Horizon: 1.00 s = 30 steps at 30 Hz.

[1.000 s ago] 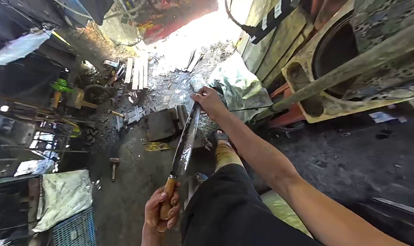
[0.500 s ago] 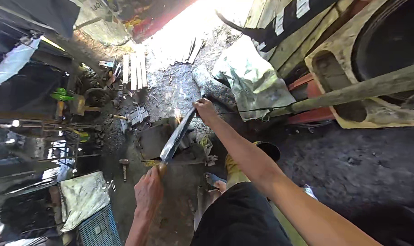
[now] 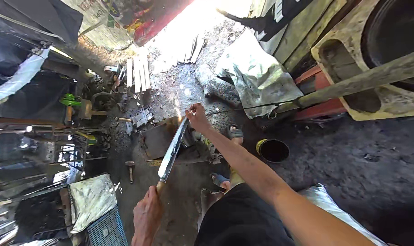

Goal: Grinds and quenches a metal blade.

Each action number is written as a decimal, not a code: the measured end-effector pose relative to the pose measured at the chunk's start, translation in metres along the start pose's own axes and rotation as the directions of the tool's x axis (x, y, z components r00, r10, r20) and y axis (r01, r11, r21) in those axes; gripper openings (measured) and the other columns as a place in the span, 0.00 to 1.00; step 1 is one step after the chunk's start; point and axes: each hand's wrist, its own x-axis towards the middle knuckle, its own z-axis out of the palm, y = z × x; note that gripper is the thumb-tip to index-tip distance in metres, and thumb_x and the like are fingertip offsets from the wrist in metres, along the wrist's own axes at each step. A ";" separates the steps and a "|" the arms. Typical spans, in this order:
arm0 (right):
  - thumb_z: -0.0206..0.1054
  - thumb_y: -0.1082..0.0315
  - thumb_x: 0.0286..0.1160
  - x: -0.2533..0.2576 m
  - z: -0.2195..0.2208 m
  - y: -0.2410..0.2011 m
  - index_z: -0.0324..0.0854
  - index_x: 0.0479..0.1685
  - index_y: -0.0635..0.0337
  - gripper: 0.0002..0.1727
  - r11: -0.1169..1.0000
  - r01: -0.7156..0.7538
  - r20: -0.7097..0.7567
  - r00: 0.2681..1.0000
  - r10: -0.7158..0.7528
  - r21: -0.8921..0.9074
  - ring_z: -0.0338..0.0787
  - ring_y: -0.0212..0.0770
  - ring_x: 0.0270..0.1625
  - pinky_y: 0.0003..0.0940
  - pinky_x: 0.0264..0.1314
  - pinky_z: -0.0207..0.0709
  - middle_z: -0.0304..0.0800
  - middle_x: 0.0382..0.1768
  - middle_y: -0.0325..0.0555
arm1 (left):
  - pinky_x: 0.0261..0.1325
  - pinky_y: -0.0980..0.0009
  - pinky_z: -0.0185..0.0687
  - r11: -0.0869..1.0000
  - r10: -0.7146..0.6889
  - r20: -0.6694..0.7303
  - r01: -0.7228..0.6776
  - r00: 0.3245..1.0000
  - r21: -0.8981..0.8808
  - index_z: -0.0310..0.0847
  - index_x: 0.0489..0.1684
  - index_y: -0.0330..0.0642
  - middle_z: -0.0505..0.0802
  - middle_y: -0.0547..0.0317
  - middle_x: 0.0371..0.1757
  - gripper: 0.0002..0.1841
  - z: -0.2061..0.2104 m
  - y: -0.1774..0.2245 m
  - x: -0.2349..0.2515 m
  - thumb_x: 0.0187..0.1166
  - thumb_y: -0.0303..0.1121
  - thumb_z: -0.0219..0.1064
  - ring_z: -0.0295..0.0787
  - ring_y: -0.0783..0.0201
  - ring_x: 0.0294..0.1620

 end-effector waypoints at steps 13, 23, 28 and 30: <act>0.58 0.55 0.87 0.071 -0.055 -0.003 0.71 0.71 0.66 0.25 0.979 -0.178 -0.145 0.971 0.191 0.097 0.90 0.53 0.54 0.55 0.59 0.85 0.87 0.54 0.60 | 0.37 0.43 0.88 0.996 0.081 -0.004 -0.081 0.997 -0.047 0.80 0.64 0.43 0.95 0.49 0.42 0.19 0.005 0.047 0.096 0.76 0.37 0.63 0.95 0.45 0.37; 0.59 0.56 0.88 0.042 -0.030 0.002 0.71 0.71 0.70 0.26 0.990 -0.101 -0.041 0.994 0.106 0.099 0.89 0.55 0.58 0.53 0.63 0.84 0.85 0.58 0.63 | 0.35 0.44 0.88 0.998 0.039 0.054 -0.036 0.998 -0.057 0.81 0.60 0.41 0.94 0.47 0.38 0.17 -0.005 0.042 0.067 0.74 0.33 0.66 0.94 0.45 0.34; 0.60 0.57 0.85 0.104 -0.088 0.006 0.73 0.69 0.65 0.23 0.972 -0.218 -0.169 0.958 0.230 0.090 0.90 0.53 0.56 0.56 0.62 0.83 0.88 0.54 0.58 | 0.40 0.46 0.89 0.992 0.128 0.014 -0.128 0.992 0.000 0.79 0.69 0.44 0.96 0.50 0.46 0.22 -0.005 0.076 0.141 0.74 0.36 0.63 0.96 0.47 0.39; 0.62 0.56 0.86 0.085 -0.078 0.004 0.74 0.69 0.66 0.24 0.972 -0.202 -0.148 0.964 0.219 0.121 0.90 0.53 0.56 0.55 0.62 0.83 0.88 0.54 0.59 | 0.37 0.45 0.88 0.995 0.104 0.001 -0.104 0.995 -0.008 0.80 0.66 0.44 0.95 0.50 0.43 0.21 0.004 0.062 0.118 0.75 0.37 0.64 0.95 0.46 0.37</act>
